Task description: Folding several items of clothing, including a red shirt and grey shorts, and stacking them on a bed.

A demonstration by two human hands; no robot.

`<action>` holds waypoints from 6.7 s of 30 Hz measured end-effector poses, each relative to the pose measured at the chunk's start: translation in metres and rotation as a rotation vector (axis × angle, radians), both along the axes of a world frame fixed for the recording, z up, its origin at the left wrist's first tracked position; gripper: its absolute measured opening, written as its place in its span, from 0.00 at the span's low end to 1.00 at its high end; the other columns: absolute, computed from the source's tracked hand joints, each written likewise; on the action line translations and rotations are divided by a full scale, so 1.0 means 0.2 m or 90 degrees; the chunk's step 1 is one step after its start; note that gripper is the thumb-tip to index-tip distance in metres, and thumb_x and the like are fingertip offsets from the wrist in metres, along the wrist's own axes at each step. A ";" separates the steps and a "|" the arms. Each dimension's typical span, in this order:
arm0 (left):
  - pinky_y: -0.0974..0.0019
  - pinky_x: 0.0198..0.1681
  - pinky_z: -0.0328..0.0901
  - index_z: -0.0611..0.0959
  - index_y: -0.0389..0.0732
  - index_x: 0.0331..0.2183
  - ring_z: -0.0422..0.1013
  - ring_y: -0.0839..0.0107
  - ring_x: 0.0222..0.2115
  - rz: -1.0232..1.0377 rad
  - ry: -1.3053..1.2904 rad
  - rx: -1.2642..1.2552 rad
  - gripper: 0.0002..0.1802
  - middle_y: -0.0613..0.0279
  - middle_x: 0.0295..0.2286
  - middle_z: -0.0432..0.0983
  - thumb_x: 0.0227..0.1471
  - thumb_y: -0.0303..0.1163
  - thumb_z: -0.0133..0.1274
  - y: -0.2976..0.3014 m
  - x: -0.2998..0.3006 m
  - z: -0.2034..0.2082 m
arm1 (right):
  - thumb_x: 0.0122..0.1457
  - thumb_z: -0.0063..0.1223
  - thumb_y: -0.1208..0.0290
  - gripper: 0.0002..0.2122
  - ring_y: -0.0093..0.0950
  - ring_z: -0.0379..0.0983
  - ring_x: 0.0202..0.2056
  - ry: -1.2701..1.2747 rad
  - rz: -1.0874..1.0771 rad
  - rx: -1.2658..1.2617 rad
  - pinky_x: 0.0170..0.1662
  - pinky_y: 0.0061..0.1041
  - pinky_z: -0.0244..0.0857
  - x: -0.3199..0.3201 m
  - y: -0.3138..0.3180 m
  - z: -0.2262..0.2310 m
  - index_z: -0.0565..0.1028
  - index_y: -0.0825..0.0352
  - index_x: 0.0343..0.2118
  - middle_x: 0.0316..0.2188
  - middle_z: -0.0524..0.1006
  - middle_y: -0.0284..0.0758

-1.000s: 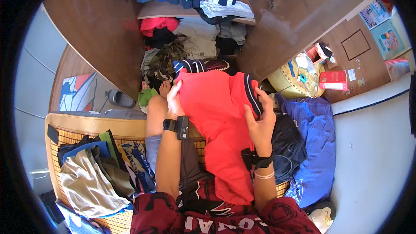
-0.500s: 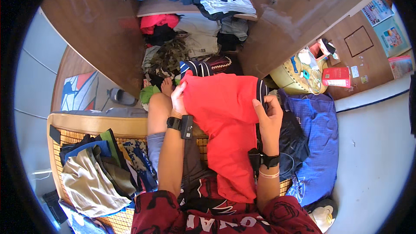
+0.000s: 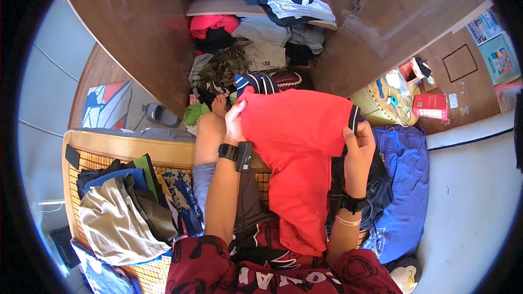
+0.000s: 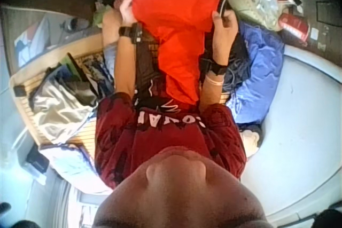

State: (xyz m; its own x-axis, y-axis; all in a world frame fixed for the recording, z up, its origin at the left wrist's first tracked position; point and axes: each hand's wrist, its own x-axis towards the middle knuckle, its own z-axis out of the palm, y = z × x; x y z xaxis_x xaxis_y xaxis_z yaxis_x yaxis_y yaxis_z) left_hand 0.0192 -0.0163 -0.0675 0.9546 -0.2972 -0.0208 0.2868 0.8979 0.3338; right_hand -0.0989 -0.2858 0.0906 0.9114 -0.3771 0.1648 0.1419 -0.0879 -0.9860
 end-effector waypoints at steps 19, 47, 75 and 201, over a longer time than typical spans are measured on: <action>0.52 0.58 0.70 0.83 0.37 0.49 0.79 0.58 0.47 -0.016 0.031 -0.017 0.21 0.56 0.45 0.84 0.60 0.42 0.63 0.03 -0.06 0.06 | 0.63 0.64 0.77 0.10 0.14 0.71 0.40 0.139 0.155 -0.022 0.47 0.18 0.65 -0.01 -0.01 0.04 0.77 0.67 0.46 0.38 0.78 0.23; 0.56 0.60 0.73 0.78 0.36 0.58 0.77 0.63 0.55 0.153 -0.440 0.305 0.27 0.52 0.57 0.78 0.71 0.47 0.52 0.06 0.08 2.17 | 0.67 0.64 0.68 0.13 0.17 0.78 0.42 -0.480 0.009 -0.148 0.48 0.17 0.69 0.48 -0.15 1.35 0.83 0.69 0.51 0.43 0.85 0.29; 0.68 0.49 0.69 0.87 0.32 0.44 0.77 0.75 0.40 0.143 -0.456 0.664 0.28 0.62 0.38 0.85 0.69 0.52 0.54 -0.31 0.50 1.86 | 0.65 0.67 0.65 0.11 0.11 0.68 0.28 -0.231 0.011 -0.146 0.31 0.17 0.61 0.71 -0.63 0.94 0.84 0.70 0.37 0.26 0.78 0.21; 0.55 0.64 0.61 0.73 0.25 0.62 0.72 0.61 0.56 0.014 0.358 0.569 0.42 0.51 0.56 0.77 0.63 0.55 0.55 -0.26 -0.09 -0.08 | 0.64 0.62 0.66 0.34 0.46 0.46 0.76 0.298 0.531 -0.341 0.75 0.40 0.43 -1.03 -0.26 0.05 0.64 0.63 0.72 0.77 0.50 0.48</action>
State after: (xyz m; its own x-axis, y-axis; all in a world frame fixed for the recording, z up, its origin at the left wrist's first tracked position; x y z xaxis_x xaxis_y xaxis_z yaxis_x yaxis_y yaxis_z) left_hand 0.0003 -0.0678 -0.0830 0.7446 0.0609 -0.6648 0.5925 0.3983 0.7002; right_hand -0.3048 -0.3377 0.1003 0.8617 0.4046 -0.3062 -0.0232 -0.5715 -0.8203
